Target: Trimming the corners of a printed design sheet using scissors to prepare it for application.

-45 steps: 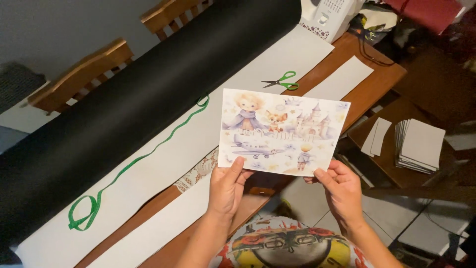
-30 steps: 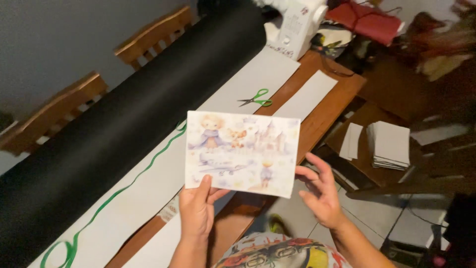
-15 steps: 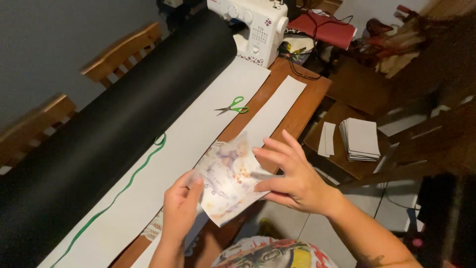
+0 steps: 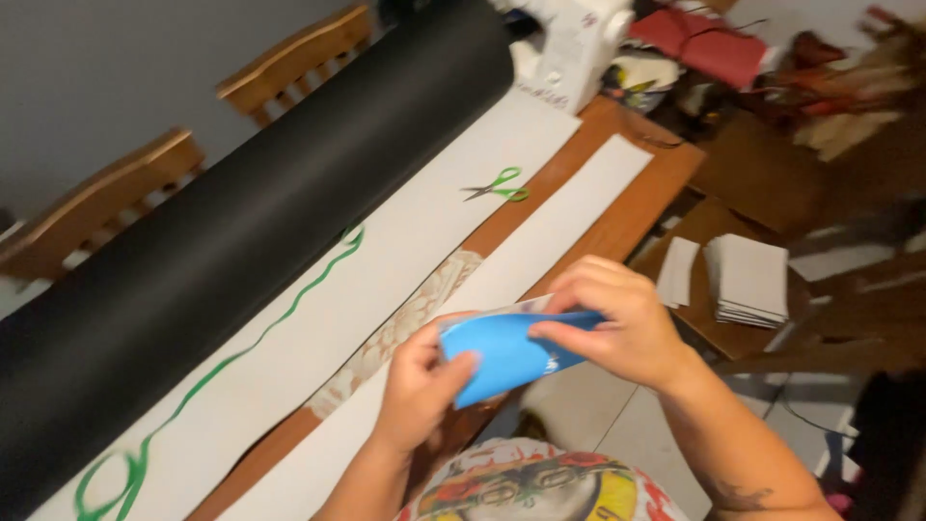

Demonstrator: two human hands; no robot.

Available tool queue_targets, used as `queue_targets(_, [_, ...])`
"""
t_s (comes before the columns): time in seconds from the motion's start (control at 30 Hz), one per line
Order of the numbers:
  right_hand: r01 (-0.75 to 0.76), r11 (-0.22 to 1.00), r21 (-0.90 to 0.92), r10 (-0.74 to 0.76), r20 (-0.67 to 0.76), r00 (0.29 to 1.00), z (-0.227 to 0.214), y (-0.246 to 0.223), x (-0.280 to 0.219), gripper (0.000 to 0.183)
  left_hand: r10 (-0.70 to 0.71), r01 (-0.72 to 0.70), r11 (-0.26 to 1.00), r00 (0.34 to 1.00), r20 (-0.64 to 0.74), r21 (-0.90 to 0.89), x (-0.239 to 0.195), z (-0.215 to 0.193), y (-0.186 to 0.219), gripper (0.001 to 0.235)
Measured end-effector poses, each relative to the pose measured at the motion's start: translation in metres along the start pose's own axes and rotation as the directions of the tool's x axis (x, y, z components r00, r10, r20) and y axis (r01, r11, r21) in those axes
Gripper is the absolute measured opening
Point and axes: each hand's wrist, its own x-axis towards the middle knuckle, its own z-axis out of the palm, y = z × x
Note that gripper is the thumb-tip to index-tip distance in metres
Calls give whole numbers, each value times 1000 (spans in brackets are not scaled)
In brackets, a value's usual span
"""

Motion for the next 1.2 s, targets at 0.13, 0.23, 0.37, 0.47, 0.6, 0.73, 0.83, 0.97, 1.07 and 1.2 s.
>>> queue_targets(0.13, [-54,998,20,55,-15,998,4,-10,-6,19,8,18,979,992,-126,205,-5,3,-4,26])
queue_targets(0.23, [-94,995,17,95,-63,994,7,-11,-9,19,-48,70,981,991,-123,184,-6,5,0,28])
queue_targets(0.37, [-184,981,67,192,-129,973,11,-11,-11,15,119,-120,993,990,-75,-9,-4,7,-5,28])
queue_targets(0.47, [-208,975,73,217,-147,965,12,-10,-13,16,140,-138,990,987,-75,24,-3,7,-7,36])
queue_targets(0.6, [-227,971,82,238,-169,957,12,-10,-15,16,175,-170,981,983,-57,89,-3,4,-14,44])
queue_targets(0.73, [-231,969,86,243,-176,954,13,-10,-17,16,178,-173,978,983,-41,117,-5,4,-12,52])
queue_targets(0.83, [-231,970,80,242,-179,954,13,-12,-16,17,213,-208,969,977,-24,130,-6,6,-7,51])
queue_targets(0.97, [-249,965,87,262,-204,943,14,-14,-17,19,256,-247,960,965,-57,133,-6,11,1,52])
queue_targets(1.07, [-296,939,175,335,-267,904,14,-3,-30,28,281,-267,953,956,-86,139,-7,6,-1,51])
queue_targets(1.2, [-460,807,371,570,-280,773,19,3,-43,52,171,-116,955,967,-186,273,-17,8,9,52])
